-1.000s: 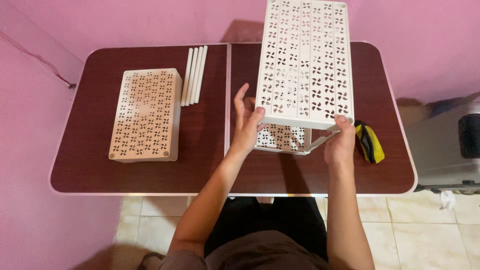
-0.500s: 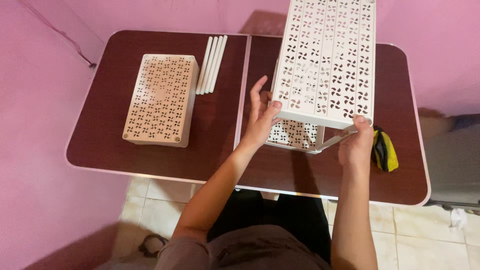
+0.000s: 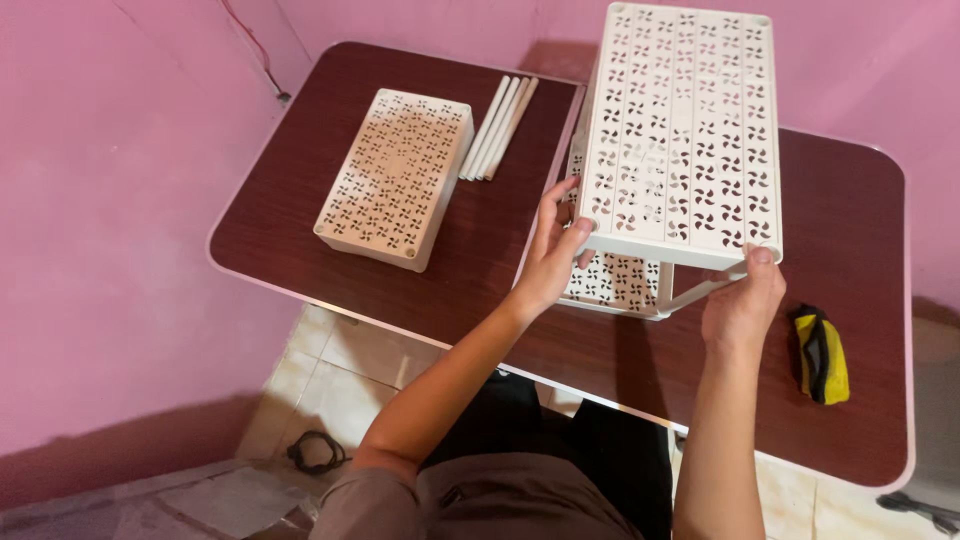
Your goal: The person wipes a white perforated plastic tray with a yellow and black sponge, then inserts four white plastic legs into the tray's corner sockets. They place a second identical tray on top to form a two-tier unit and adjust the assembly on the table.
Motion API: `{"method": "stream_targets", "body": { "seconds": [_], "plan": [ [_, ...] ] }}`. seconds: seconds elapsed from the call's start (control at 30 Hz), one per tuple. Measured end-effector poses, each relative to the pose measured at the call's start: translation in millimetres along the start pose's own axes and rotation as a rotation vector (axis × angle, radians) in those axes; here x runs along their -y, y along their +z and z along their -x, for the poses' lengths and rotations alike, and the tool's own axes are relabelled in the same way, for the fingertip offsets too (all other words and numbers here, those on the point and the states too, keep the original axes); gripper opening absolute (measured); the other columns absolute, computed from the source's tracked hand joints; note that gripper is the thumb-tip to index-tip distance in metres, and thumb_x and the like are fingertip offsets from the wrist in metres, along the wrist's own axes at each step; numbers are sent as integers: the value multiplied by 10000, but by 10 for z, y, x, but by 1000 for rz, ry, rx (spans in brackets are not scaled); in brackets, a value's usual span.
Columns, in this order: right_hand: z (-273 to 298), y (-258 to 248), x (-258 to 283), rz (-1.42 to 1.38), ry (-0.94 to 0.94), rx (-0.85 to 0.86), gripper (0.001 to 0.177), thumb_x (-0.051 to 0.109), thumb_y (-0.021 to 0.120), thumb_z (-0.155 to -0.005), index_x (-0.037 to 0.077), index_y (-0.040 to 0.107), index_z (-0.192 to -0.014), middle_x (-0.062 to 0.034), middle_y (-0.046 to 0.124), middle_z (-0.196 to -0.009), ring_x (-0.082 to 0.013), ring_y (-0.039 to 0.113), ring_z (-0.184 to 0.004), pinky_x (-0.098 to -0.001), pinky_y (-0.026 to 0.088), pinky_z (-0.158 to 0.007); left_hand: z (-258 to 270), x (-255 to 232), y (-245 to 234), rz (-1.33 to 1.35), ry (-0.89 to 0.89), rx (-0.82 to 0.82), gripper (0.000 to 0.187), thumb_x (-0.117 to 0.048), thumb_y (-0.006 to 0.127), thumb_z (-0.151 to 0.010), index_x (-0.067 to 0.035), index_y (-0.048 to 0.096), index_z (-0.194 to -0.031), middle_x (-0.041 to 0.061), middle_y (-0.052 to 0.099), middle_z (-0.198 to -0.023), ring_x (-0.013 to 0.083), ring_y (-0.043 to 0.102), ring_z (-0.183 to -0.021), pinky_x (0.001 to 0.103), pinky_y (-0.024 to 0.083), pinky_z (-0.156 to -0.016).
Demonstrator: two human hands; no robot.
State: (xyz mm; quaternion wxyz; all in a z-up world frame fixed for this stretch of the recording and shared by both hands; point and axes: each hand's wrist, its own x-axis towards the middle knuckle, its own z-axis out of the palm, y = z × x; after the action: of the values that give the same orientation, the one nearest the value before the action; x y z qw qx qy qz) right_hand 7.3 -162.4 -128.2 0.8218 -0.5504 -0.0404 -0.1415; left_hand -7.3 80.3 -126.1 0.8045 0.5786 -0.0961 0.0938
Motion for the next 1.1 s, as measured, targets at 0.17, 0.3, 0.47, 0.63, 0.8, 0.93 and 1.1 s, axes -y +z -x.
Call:
{"method": "stream_targets", "body": {
  "seconds": [0.17, 0.3, 0.47, 0.63, 0.8, 0.93, 1.1],
  "plan": [
    [-62, -90, 34, -14, -9, 49, 823, 635, 718, -917, -7, 522, -1394, -112, 607, -1309, -217, 595, -1222, -386, 493, -1011, 113, 114, -148, -200, 110, 45, 544, -219, 484, -1121, -97, 272, -1607, 86, 463, -1448, 167, 533, -1281, 368, 483, -1090],
    [-84, -288, -74, 12, -26, 116, 785, 589, 711, -947, 27, 519, -1462, -96, 607, -1380, -238, 579, -1293, -419, 483, -1086, 149, 331, -420, -209, -32, 43, 485, -212, 530, -1104, -66, 435, -1556, 106, 612, -1118, 172, 612, -1069, 338, 560, -975],
    [128, -488, -425, 409, 127, 17, 395, 175, 694, -1020, 43, 582, -1375, -91, 668, -1248, -230, 646, -1214, -402, 521, -1121, 371, 602, -844, -340, -73, 145, 303, -120, 671, -1022, -47, 624, -1312, 71, 661, -1169, 162, 649, -1087, 303, 570, -903],
    [424, -591, -834, 619, 61, 39, 294, 113, 723, -979, -5, 655, -1240, -60, 647, -1180, -208, 649, -1108, -356, 545, -967, 667, 754, -965, -575, -110, 264, 374, -87, 754, -921, -67, 675, -1286, 70, 629, -1150, 175, 661, -1047, 293, 563, -876],
    [509, -712, -1081, 719, -30, 39, 201, 122, 728, -993, 8, 706, -1158, -81, 621, -1192, -195, 657, -1094, -320, 562, -930, 720, 793, -891, -576, -121, 236, 384, -100, 753, -919, -53, 676, -1292, 66, 651, -1141, 169, 690, -1014, 298, 555, -825],
    [431, -886, -1189, 882, -12, 36, 200, 97, 762, -986, 12, 760, -1167, -99, 639, -1157, -215, 625, -1035, -325, 522, -857, 670, 800, -753, -593, -125, 230, 385, -97, 741, -940, -43, 659, -1312, 65, 656, -1144, 159, 695, -1000, 289, 576, -851],
    [141, -963, -1196, 712, -102, -156, 323, 83, 739, -999, -3, 561, -1255, -81, 629, -1210, -194, 653, -1101, -318, 532, -957, 571, 860, -392, -724, -194, 379, 451, -138, 702, -950, -65, 604, -1384, 89, 635, -1208, 202, 646, -1087, 332, 560, -946]
  ]
}}
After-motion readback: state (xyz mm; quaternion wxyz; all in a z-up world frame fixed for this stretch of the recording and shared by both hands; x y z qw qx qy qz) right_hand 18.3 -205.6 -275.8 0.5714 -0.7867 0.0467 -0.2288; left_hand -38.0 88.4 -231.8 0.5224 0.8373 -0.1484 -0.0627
